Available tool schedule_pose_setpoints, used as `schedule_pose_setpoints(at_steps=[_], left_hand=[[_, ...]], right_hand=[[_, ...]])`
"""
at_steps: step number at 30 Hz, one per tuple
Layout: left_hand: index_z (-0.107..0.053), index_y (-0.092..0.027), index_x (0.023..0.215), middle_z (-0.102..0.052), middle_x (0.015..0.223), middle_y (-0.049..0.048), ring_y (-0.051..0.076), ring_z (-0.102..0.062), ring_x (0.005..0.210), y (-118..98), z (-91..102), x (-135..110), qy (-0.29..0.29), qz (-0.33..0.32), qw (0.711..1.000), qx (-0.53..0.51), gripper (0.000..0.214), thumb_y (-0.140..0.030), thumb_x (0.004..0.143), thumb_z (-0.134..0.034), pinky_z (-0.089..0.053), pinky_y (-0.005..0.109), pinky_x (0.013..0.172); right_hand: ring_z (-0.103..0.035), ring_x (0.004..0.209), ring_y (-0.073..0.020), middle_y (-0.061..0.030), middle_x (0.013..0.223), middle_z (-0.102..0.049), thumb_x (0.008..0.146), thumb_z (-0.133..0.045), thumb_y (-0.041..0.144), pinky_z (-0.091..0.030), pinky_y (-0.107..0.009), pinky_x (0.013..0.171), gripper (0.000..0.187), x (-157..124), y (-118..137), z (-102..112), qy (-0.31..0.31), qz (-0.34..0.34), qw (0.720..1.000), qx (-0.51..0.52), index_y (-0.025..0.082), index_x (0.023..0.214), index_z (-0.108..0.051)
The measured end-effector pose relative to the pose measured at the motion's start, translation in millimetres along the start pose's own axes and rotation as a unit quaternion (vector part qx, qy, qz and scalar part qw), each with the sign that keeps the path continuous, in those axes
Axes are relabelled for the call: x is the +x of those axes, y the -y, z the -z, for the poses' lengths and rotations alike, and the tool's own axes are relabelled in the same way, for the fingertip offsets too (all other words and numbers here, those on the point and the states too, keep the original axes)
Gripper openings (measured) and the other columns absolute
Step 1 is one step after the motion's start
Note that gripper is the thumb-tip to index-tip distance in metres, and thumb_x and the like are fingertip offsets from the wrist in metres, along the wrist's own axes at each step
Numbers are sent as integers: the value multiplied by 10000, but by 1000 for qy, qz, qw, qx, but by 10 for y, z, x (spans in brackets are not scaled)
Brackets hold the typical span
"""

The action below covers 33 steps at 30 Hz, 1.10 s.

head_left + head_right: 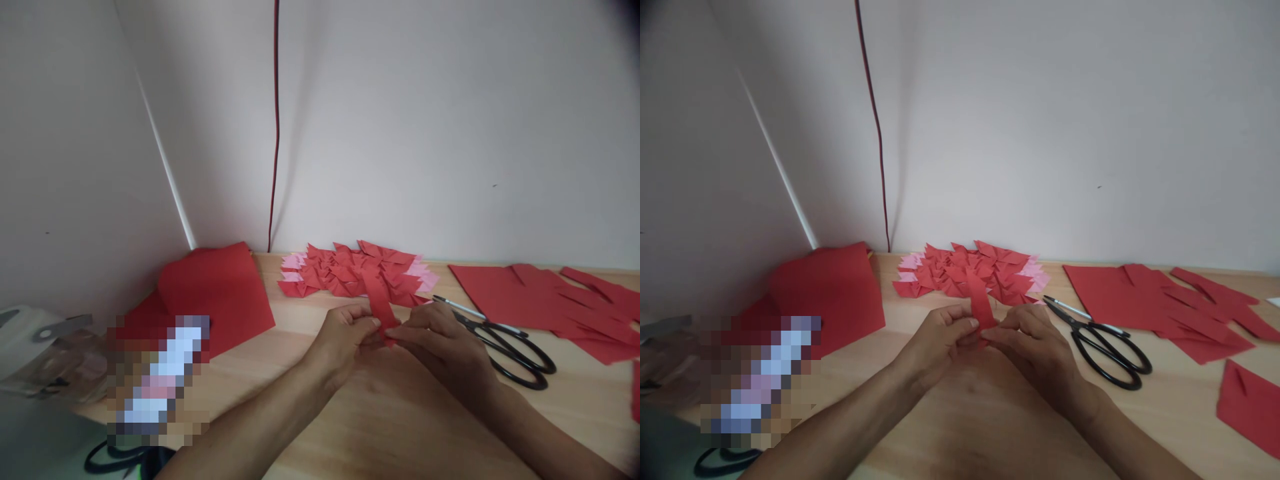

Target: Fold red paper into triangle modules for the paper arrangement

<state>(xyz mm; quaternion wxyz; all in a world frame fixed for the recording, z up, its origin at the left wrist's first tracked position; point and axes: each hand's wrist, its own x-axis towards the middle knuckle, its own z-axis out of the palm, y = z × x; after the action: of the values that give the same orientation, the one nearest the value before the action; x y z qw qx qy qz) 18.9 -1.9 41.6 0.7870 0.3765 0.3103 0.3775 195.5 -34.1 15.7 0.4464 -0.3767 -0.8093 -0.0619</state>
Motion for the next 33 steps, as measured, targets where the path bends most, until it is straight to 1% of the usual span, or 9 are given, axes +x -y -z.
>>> schedule_pose_setpoints(at_steps=[3, 5, 7, 10, 13, 17, 24, 30, 33], left_hand=[[-723, -95, 837, -699, 865, 100, 173, -639, 790, 33, -10, 4, -12, -14, 1000, 19, 212, -194, 651, -700, -483, 324, 829], [-728, -100, 841, -701, 862, 96, 190, -645, 815, 61, -16, 10, -15, -24, 999, 36, 210, -196, 661, -681, -478, 344, 849], [-734, -104, 841, -705, 847, 92, 200, -651, 821, 89, -22, 14, -11, -31, 998, 47, 204, -189, 670, -661, -473, 351, 857], [-740, -109, 867, -710, 828, 85, 200, -657, 820, 120, -30, 17, -5, -35, 997, 65, 224, -160, 687, -617, -464, 350, 874], [-740, -123, 924, -714, 856, 75, 203, -656, 833, 141, -34, 15, 3, -33, 996, 83, 287, -132, 700, -560, -459, 345, 876], [-742, -138, 933, -714, 873, 62, 201, -653, 837, 163, -39, 17, 0, -30, 994, 101, 309, -130, 712, -526, -454, 333, 868], [-747, -142, 906, -714, 887, 65, 203, -648, 864, 174, -54, 19, -9, -26, 994, 109, 291, -147, 723, -520, -447, 328, 872], [-721, -124, 981, -722, 916, 92, 222, -662, 886, 171, -54, -4, 8, -17, 995, 102, 314, -141, 683, -623, -449, 331, 876], [-716, -115, 965, -724, 931, 107, 227, -666, 891, 202, -37, 8, 13, -26, 994, 106, 283, -179, 697, -654, -450, 332, 876]], right_hand=[[-597, 725, -165, -25, 766, -644, 863, -602, 166, -472, -305, 670, 124, 18, 22, -13, -1, -58, 998, 7, 239, 926, -680], [-602, 741, -172, -23, 775, -654, 871, -597, 203, -476, -307, 675, 75, 31, 37, -15, 16, -104, 994, 24, 236, 856, -663], [-603, 732, -168, -12, 764, -661, 878, -589, 237, -473, -299, 663, 99, 44, 51, -15, 39, -152, 987, 42, 238, 796, -644], [-598, 680, -159, 0, 729, -657, 869, -585, 276, -462, -273, 593, 120, 61, 72, -15, 57, -229, 971, 46, 234, 766, -630], [-578, 614, -149, 7, 685, -644, 849, -581, 289, -417, -244, 488, 126, 74, 88, -17, 72, -276, 958, 41, 227, 746, -620], [-557, 569, -135, 11, 650, -632, 839, -565, 278, -389, -229, 454, 143, 89, 97, -15, 75, -290, 953, 41, 221, 715, -608], [-544, 579, -137, 16, 643, -629, 844, -549, 270, -398, -257, 540, 161, 83, 83, -20, 86, -293, 952, 38, 220, 701, -603], [-529, 580, -137, 19, 641, -623, 845, -553, 293, -382, -250, 523, 170, 75, 83, -23, 92, -316, 943, 42, 221, 698, -599], [-534, 586, -138, 16, 647, -632, 853, -548, 295, -394, -248, 530, 179, 80, 83, -25, 99, -318, 942, 47, 222, 698, -601]])
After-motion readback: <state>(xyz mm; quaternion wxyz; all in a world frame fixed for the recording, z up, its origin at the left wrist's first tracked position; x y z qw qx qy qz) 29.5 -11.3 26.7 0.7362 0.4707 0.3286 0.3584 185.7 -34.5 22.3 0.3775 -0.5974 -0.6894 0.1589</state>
